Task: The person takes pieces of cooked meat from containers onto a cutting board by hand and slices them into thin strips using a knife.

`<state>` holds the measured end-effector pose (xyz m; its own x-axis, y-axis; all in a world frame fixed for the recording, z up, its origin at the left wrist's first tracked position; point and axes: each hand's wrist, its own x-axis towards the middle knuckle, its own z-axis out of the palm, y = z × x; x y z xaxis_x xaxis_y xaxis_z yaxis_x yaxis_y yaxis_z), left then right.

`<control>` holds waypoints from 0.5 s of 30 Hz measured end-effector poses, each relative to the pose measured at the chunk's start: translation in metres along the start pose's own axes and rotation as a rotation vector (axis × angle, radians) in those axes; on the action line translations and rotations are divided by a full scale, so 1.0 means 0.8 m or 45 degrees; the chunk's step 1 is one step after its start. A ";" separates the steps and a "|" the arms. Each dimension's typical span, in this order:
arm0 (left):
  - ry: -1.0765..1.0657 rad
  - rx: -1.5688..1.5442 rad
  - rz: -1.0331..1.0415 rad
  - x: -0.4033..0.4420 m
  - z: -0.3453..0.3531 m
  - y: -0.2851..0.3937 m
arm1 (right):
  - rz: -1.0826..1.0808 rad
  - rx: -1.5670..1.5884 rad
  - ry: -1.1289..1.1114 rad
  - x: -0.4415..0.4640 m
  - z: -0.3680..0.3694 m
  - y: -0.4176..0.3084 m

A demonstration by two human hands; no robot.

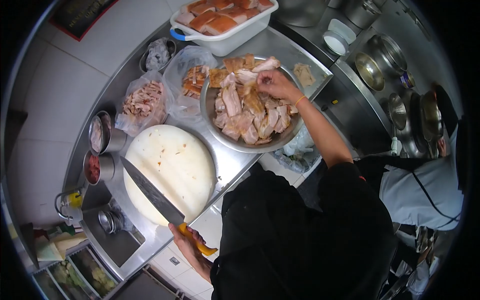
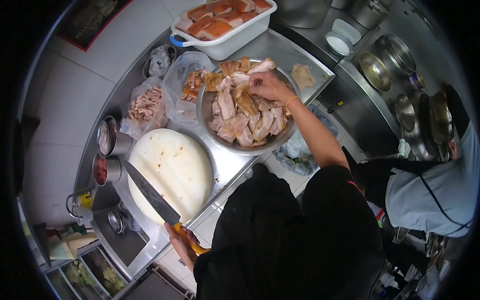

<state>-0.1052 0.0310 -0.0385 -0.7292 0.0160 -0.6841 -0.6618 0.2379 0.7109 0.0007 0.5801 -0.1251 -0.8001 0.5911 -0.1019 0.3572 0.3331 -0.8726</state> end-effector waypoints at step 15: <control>0.051 -0.024 -0.048 -0.029 0.072 -0.012 | -0.403 -0.868 0.086 -0.042 0.043 -0.040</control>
<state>-0.0719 0.0843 -0.0387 -0.7099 -0.0320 -0.7036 -0.6918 0.2193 0.6880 -0.0002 0.5244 -0.1099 -0.8906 0.4281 0.1536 0.3517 0.8624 -0.3641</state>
